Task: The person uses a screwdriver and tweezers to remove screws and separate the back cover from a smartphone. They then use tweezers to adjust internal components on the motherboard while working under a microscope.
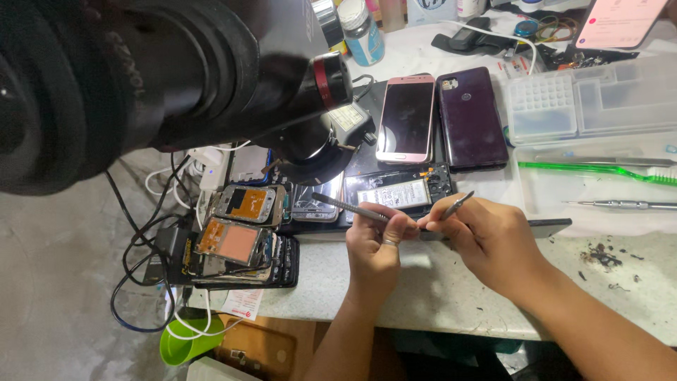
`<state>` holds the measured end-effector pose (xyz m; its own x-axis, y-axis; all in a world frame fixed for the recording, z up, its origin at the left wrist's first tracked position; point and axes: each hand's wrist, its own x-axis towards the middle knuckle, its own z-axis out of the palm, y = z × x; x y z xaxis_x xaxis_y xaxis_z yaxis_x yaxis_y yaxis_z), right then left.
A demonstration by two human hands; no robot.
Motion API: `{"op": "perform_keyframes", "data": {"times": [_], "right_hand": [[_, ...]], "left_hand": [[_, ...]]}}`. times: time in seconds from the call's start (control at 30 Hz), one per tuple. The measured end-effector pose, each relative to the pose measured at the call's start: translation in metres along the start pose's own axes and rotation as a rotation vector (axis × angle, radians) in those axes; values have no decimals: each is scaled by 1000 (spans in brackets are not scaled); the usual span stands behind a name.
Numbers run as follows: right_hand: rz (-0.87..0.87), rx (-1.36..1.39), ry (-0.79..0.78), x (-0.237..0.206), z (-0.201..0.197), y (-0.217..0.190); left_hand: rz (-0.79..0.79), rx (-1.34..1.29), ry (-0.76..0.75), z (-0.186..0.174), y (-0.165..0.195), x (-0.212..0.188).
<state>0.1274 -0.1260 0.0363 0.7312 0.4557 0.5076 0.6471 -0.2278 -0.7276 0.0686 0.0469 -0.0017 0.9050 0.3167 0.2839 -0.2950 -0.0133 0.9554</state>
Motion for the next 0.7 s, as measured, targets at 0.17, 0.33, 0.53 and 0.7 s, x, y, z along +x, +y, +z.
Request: {"op": "perform_keyframes", "data": {"times": [0.17, 0.33, 0.53, 0.7], "right_hand": [[33, -11, 12, 0, 2, -2], [74, -9, 3, 2, 5, -10], [244, -12, -47, 7, 4, -15], [274, -18, -48, 8, 6, -14]], "left_hand": [[313, 51, -24, 5, -7, -10], [314, 55, -29, -1, -10, -12], [123, -22, -5, -2, -6, -9], [112, -1, -6, -5, -5, -7]]}}
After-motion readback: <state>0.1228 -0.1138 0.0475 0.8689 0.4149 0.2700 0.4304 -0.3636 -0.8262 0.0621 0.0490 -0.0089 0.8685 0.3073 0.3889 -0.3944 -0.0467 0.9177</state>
